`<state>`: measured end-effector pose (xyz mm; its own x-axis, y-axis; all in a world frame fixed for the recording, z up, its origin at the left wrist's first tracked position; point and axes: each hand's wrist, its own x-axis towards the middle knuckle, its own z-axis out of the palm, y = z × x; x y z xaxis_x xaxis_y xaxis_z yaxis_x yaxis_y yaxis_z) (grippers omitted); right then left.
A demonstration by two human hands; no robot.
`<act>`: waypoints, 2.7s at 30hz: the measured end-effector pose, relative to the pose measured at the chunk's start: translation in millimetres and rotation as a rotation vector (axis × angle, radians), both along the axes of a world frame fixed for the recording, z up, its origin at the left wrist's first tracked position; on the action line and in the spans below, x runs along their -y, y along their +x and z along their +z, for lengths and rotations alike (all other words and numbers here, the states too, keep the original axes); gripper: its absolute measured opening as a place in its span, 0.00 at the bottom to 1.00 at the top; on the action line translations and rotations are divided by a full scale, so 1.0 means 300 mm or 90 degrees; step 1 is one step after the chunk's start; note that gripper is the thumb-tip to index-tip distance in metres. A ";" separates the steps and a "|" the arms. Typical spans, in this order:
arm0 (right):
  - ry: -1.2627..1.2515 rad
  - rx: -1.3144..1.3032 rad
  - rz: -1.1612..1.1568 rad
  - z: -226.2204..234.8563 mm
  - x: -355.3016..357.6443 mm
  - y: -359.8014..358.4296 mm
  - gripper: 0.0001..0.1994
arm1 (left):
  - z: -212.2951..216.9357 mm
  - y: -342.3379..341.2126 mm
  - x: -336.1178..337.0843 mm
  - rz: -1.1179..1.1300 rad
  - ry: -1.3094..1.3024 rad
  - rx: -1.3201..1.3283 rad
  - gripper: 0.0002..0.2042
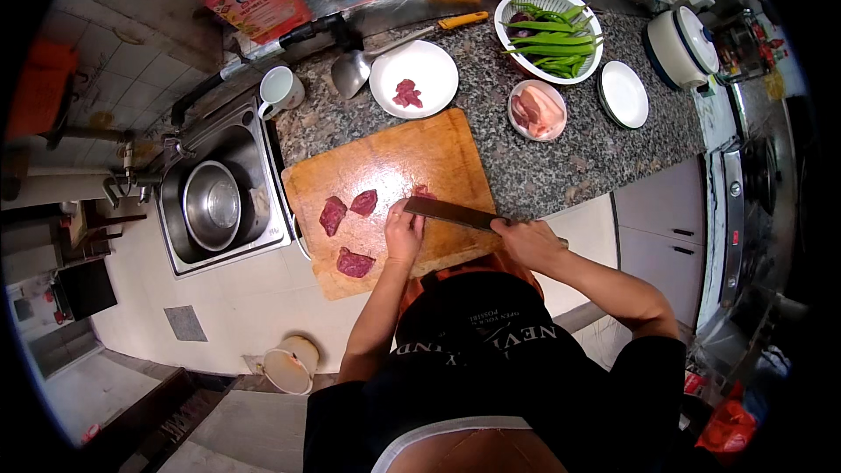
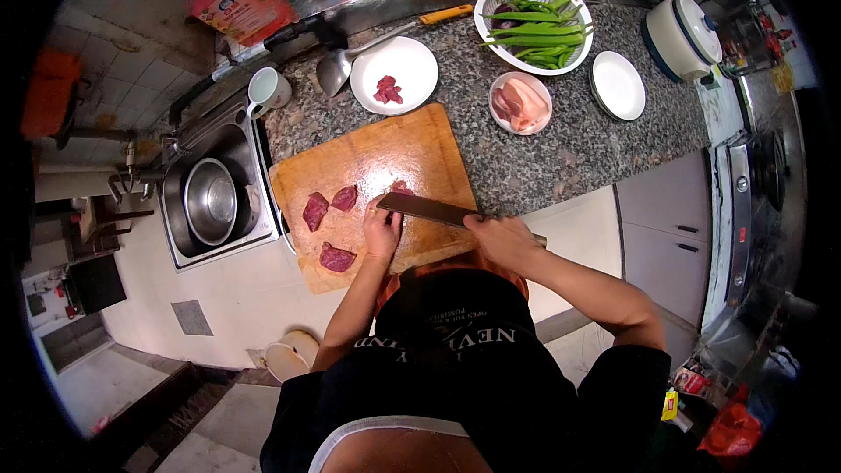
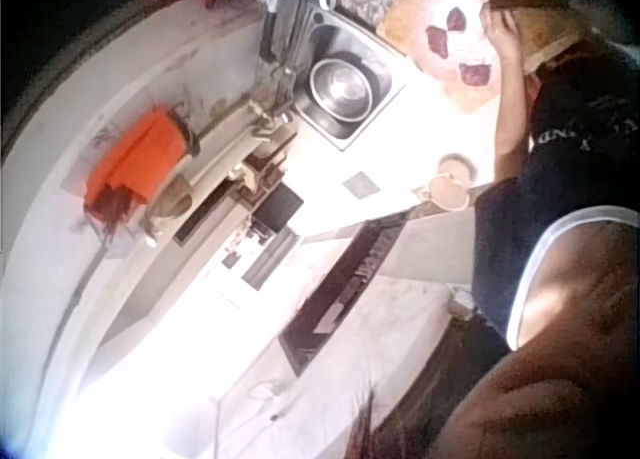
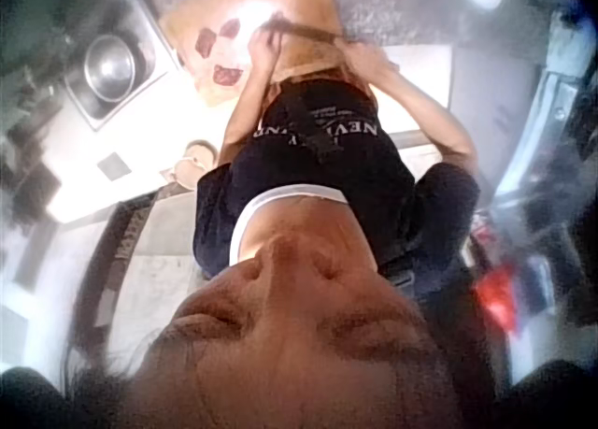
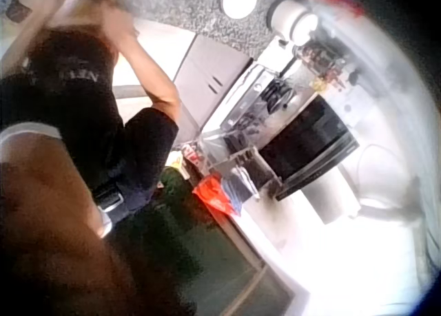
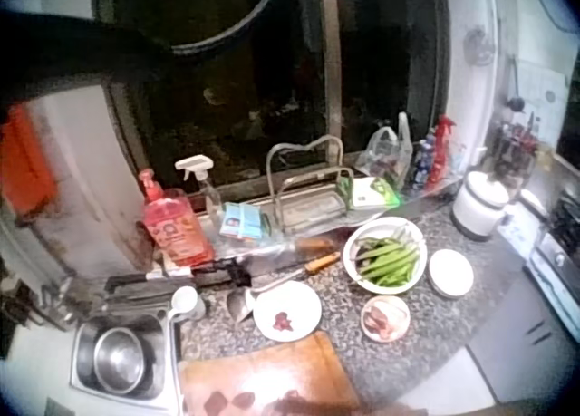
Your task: The person slices pieces of raw meat on a wooden cutting board using a cleaver and places the sliced pieces into a white bowl.
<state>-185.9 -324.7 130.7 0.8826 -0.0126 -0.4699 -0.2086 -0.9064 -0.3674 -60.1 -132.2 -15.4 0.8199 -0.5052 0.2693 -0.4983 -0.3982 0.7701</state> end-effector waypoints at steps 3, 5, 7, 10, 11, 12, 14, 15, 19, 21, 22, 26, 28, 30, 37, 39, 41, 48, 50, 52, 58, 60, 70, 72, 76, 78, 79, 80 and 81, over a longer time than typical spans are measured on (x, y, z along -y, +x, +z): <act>0.002 -0.022 0.005 -0.002 0.004 0.006 0.09 | -0.004 0.002 -0.003 -0.006 -0.009 -0.007 0.09; 0.021 -0.023 0.003 -0.018 0.004 0.019 0.09 | -0.001 0.007 0.001 -0.009 -0.006 -0.012 0.09; 0.054 -0.006 -0.002 -0.060 -0.003 0.040 0.10 | 0.001 0.008 -0.002 -0.007 0.017 0.013 0.08; 0.061 -0.006 -0.026 -0.109 -0.051 0.109 0.10 | -0.003 0.016 0.007 -0.015 0.021 0.030 0.07; 0.058 -0.009 -0.021 -0.116 -0.056 0.115 0.10 | -0.003 0.017 0.009 -0.015 0.020 0.032 0.07; 0.054 -0.013 -0.016 -0.121 -0.061 0.116 0.11 | -0.002 0.013 0.007 -0.013 0.025 0.033 0.07; 0.046 -0.035 -0.015 -0.112 -0.051 0.097 0.12 | -0.001 0.009 0.001 -0.008 0.032 0.035 0.07; 0.046 -0.053 -0.012 -0.097 -0.030 0.067 0.12 | -0.004 0.011 -0.005 -0.004 0.032 0.031 0.07; 0.065 -0.023 -0.052 -0.095 -0.045 0.090 0.13 | -0.018 0.009 0.004 -0.001 0.011 0.024 0.06; 0.052 -0.013 -0.042 -0.122 -0.051 0.142 0.13 | -0.013 0.004 0.013 0.003 0.000 0.025 0.05; 0.047 -0.007 -0.037 -0.127 -0.052 0.154 0.13 | -0.006 -0.001 0.018 0.004 -0.003 0.020 0.05; 0.024 -0.020 -0.074 -0.047 -0.023 0.121 0.13 | 0.017 -0.001 0.018 0.015 -0.007 0.025 0.04; 0.017 -0.034 -0.061 -0.026 -0.028 0.093 0.13 | 0.021 -0.004 0.017 0.025 -0.005 0.053 0.04; 0.007 -0.054 -0.049 -0.012 -0.038 0.073 0.13 | 0.001 -0.005 0.007 0.016 -0.004 0.054 0.04; 0.001 -0.046 -0.029 -0.061 -0.024 0.037 0.13 | 0.028 -0.009 0.004 0.004 0.023 0.034 0.02; 0.015 -0.027 -0.034 -0.100 -0.051 0.065 0.14 | 0.035 -0.013 0.011 -0.020 0.033 0.007 0.02; 0.021 0.015 -0.042 -0.151 -0.059 0.081 0.15 | 0.031 -0.035 0.000 -0.051 0.049 -0.030 0.03; 0.017 -0.009 -0.068 -0.052 -0.043 0.060 0.13 | 0.042 -0.063 0.015 0.021 -0.028 0.044 0.03; 0.014 -0.018 -0.059 -0.035 -0.037 0.017 0.13 | 0.041 -0.065 0.006 0.020 -0.023 0.010 0.03; 0.010 -0.014 -0.051 -0.028 -0.031 -0.013 0.13 | 0.030 -0.069 0.002 0.023 -0.008 0.002 0.04; 0.029 -0.048 -0.027 0.030 -0.032 -0.054 0.11 | -0.022 -0.068 -0.018 0.041 0.014 0.032 0.07; 0.032 -0.038 -0.027 0.025 -0.026 -0.069 0.11 | -0.008 -0.065 -0.018 0.026 0.005 0.030 0.07; 0.069 -0.037 -0.026 -0.095 -0.069 0.001 0.08 | -0.047 -0.062 -0.027 0.023 0.058 -0.040 0.10; 0.074 -0.048 -0.045 -0.047 -0.058 -0.009 0.08 | -0.035 -0.058 -0.029 0.021 0.055 -0.025 0.10; 0.054 -0.061 -0.054 -0.051 -0.037 -0.047 0.08 | -0.004 -0.055 -0.014 0.027 0.018 -0.012 0.09; 0.061 -0.044 -0.036 -0.117 -0.067 0.037 0.09 | -0.004 -0.042 -0.005 0.009 0.015 0.003 0.08; 0.064 -0.039 -0.028 -0.141 -0.087 0.070 0.09 | -0.002 -0.047 -0.004 -0.002 0.011 0.008 0.08; 0.062 -0.034 -0.023 -0.154 -0.099 0.094 0.10 | 0.003 -0.046 -0.004 0.004 0.017 0.003 0.07; 0.059 -0.030 -0.018 -0.162 -0.109 0.111 0.10 | 0.008 -0.049 -0.005 0.010 0.023 -0.001 0.07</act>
